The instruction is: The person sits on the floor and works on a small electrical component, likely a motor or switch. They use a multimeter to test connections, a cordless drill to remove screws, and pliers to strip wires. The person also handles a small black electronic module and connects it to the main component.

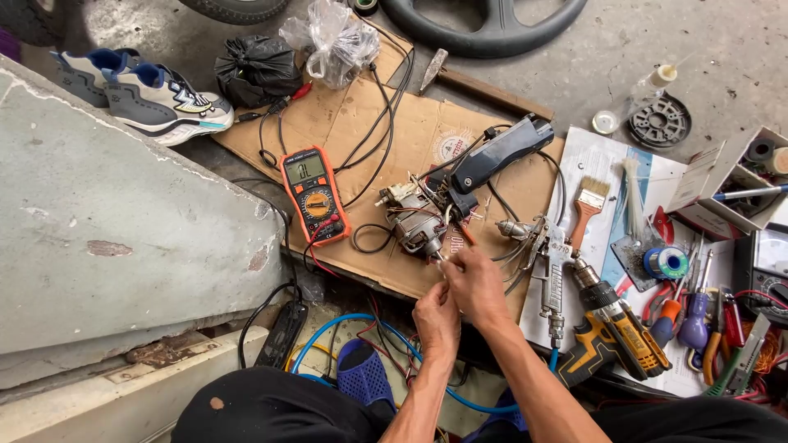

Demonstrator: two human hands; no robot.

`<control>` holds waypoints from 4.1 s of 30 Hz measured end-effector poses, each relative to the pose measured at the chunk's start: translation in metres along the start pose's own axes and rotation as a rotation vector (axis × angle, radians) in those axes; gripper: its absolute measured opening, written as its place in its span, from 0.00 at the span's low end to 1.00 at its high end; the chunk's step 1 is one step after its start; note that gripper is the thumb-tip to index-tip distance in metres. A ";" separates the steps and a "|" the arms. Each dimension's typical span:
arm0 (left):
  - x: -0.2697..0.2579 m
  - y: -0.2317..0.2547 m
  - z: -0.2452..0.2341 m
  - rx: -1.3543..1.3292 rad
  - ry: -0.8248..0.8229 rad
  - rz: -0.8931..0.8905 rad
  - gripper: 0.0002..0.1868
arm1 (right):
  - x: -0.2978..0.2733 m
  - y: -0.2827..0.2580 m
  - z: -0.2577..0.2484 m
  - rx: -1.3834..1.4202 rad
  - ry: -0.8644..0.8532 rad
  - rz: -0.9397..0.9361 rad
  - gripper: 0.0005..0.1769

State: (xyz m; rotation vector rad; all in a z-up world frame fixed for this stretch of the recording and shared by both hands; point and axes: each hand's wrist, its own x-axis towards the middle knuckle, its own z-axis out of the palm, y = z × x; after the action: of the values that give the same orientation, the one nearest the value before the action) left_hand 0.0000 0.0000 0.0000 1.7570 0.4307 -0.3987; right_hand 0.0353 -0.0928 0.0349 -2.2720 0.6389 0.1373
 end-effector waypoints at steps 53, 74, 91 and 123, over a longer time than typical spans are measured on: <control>0.009 -0.015 -0.003 -0.120 -0.128 -0.076 0.10 | -0.002 0.042 0.012 0.738 -0.101 0.389 0.08; -0.008 0.006 -0.007 -0.139 -0.112 -0.114 0.12 | -0.032 0.026 -0.021 0.404 0.007 0.249 0.10; 0.033 -0.018 0.008 -0.672 -0.175 -0.243 0.20 | -0.065 0.088 -0.030 0.312 0.136 0.224 0.13; 0.032 -0.011 0.001 -0.865 -0.186 -0.413 0.22 | -0.067 0.093 -0.026 0.350 0.156 0.157 0.12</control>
State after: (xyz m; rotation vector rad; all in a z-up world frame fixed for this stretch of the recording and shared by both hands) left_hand 0.0229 0.0039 -0.0247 0.7806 0.7056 -0.5555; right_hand -0.0711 -0.1388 0.0123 -1.9067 0.8524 -0.0730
